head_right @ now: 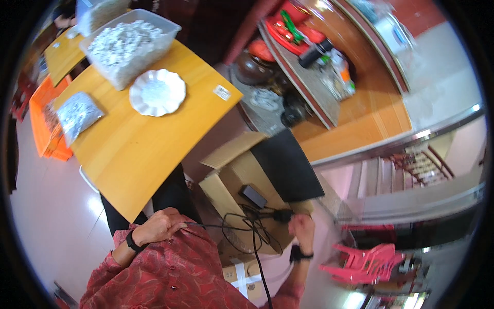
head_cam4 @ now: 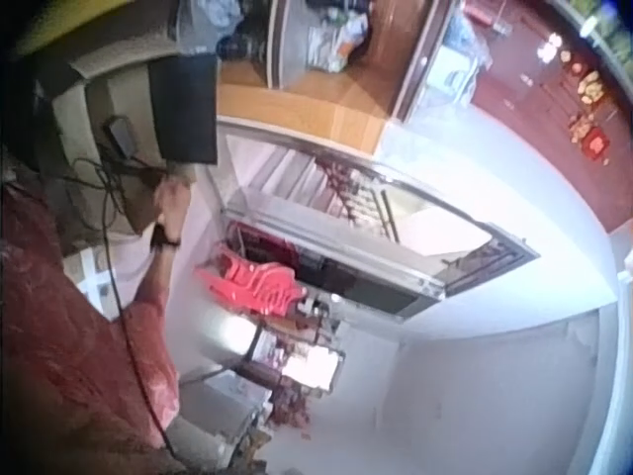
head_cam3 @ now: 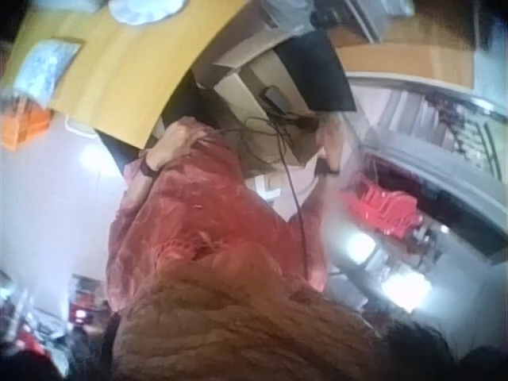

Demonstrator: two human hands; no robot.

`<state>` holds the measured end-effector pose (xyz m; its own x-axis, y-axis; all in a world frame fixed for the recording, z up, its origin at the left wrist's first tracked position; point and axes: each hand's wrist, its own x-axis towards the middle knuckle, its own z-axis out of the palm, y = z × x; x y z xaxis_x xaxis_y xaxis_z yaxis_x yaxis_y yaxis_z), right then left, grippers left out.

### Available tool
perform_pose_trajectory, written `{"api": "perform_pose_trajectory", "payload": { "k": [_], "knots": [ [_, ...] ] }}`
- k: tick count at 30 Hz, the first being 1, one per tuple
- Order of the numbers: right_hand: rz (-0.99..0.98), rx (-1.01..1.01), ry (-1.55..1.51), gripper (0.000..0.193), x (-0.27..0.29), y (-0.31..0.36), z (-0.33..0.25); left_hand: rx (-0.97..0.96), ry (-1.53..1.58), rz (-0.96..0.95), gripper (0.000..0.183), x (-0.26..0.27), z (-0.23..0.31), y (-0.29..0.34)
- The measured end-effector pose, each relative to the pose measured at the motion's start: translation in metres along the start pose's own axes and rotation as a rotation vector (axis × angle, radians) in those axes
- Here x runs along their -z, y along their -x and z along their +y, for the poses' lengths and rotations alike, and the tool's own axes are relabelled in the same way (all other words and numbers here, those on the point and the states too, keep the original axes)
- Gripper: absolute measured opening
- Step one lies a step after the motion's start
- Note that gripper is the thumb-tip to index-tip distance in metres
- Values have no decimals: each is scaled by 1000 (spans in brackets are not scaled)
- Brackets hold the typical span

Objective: Connecting small white plastic components by hand and placing them on a plate.

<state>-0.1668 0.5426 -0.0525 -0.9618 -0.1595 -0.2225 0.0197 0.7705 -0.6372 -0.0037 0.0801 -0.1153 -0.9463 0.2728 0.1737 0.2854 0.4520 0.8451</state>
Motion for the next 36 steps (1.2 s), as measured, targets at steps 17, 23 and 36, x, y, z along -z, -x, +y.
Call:
{"api": "perform_pose_trajectory", "payload": {
  "k": [17,23,36],
  "knots": [
    [-320,-320,-199,23,-103,73,-66,179,184,432,14,50,3,-33],
    [98,-87,-84,16,-101,56,-31,199,681,504,17,65,33,-44],
    [543,97,411,30,-97,27,-38,-17,695,1101,22,157,26,-13]
  ]
}}
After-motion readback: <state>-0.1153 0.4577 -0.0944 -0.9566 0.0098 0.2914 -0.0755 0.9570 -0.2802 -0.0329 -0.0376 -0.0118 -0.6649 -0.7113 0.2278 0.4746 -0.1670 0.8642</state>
